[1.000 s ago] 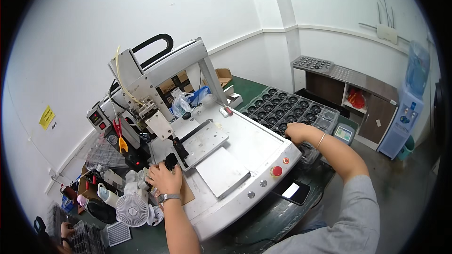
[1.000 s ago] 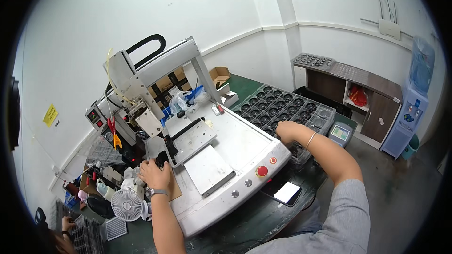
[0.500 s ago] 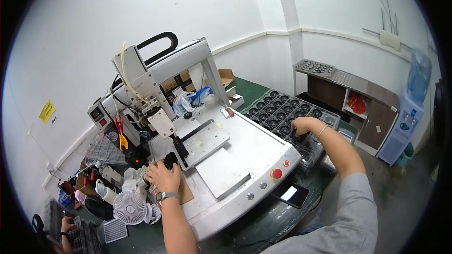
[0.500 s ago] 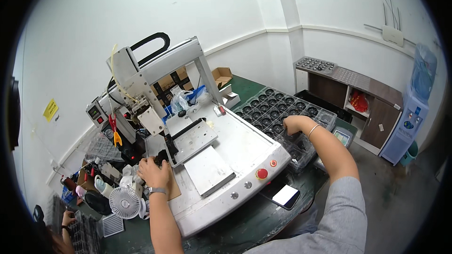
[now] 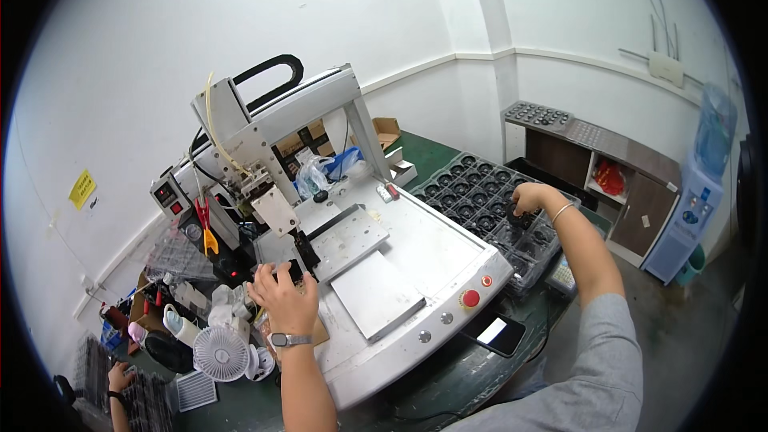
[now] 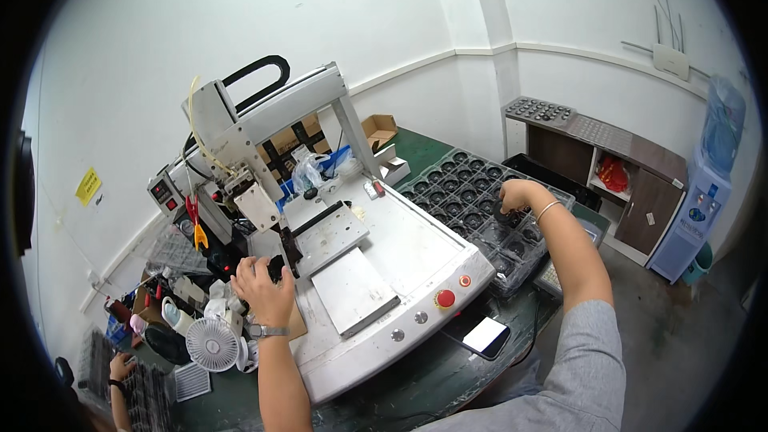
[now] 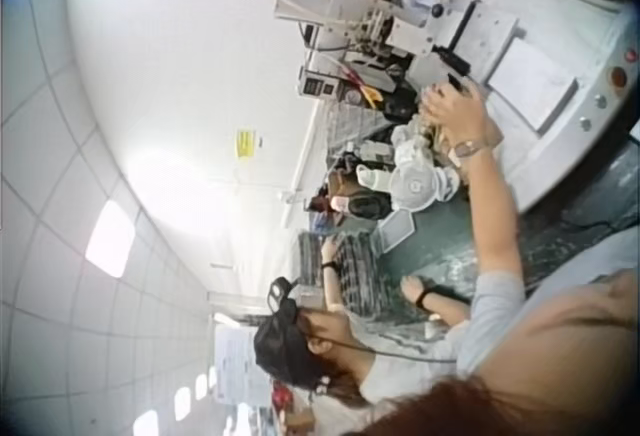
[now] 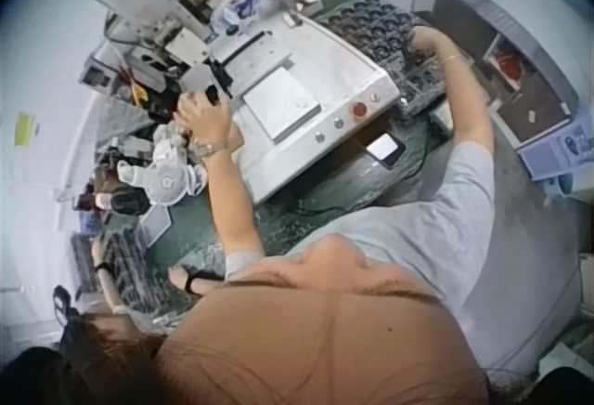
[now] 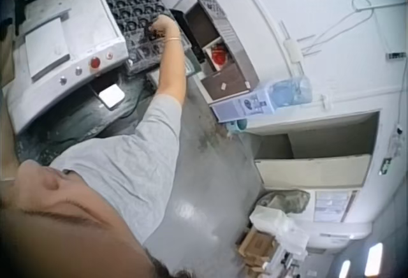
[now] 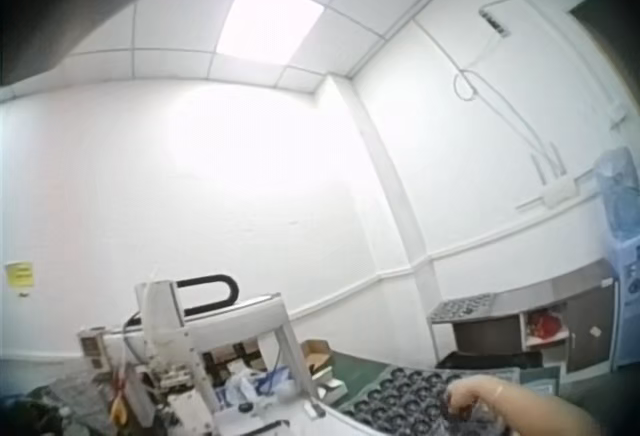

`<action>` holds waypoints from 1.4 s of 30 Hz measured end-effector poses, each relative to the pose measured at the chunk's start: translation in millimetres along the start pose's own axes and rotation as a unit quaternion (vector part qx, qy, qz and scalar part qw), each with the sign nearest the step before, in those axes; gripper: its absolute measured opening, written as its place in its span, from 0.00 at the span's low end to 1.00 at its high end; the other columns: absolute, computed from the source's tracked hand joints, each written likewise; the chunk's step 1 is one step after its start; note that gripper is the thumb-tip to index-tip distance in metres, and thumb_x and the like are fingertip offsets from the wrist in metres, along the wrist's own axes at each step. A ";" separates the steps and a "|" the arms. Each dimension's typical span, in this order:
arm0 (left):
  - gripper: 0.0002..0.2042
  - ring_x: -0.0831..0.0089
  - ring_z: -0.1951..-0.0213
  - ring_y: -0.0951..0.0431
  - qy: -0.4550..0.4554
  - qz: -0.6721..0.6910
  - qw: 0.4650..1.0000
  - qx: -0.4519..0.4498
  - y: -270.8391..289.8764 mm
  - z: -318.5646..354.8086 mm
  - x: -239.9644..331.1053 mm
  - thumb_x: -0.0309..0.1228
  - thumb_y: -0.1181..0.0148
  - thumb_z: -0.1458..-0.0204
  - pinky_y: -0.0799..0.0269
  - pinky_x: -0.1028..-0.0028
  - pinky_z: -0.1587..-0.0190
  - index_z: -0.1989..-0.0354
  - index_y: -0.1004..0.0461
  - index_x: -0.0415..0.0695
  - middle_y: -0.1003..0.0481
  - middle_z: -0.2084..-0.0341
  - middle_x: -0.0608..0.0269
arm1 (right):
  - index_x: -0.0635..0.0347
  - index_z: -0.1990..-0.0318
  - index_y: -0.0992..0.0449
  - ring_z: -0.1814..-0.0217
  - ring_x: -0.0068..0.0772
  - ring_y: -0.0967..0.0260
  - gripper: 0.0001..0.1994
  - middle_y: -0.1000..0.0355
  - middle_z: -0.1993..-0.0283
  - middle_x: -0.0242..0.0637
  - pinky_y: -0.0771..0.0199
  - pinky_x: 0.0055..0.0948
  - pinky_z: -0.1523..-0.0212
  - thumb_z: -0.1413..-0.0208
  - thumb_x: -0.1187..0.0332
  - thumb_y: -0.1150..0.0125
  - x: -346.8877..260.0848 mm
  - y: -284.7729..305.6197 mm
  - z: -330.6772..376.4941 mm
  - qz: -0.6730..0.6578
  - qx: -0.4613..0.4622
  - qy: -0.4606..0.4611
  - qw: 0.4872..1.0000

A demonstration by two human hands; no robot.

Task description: The person operates an automated machine by placing electronic components into a fixture, pressing control buttons to activate the machine, and assembling the parts together by hand.

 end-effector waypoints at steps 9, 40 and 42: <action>0.16 0.50 0.39 0.38 -0.024 0.046 0.999 -0.014 7.0 -0.2 13.2 0.36 0.36 0.55 0.57 0.43 0.34 0.59 0.25 0.43 0.32 0.51 0.50 | 0.63 0.56 0.20 0.62 0.38 0.23 0.19 0.21 0.61 0.43 0.22 0.36 0.61 0.54 0.61 0.31 0.2 -10.7 -1.5 0.054 -0.046 -0.020 0.997; 0.14 0.54 0.42 0.36 -0.141 0.155 0.978 -0.004 22.8 6.2 61.0 0.34 0.34 0.58 0.54 0.47 0.35 0.61 0.24 0.45 0.32 0.52 0.53 | 0.65 0.53 0.22 0.67 0.39 0.26 0.20 0.23 0.62 0.43 0.22 0.38 0.64 0.53 0.64 0.29 59.8 12.0 -32.4 0.011 -0.057 -0.124 0.991; 0.13 0.54 0.43 0.35 -0.158 0.164 0.974 -0.003 29.1 7.3 70.2 0.34 0.35 0.58 0.51 0.47 0.36 0.63 0.23 0.45 0.32 0.53 0.53 | 0.66 0.55 0.20 0.65 0.41 0.25 0.20 0.22 0.61 0.45 0.22 0.38 0.63 0.54 0.62 0.30 57.8 7.4 -35.8 0.031 -0.059 -0.128 0.990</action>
Point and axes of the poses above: each hand's wrist, its own z-axis away from the middle knuckle, its own y-axis out of the back of the hand, x = y × z, the point moved 9 cm from there along -z, towards the middle knuckle
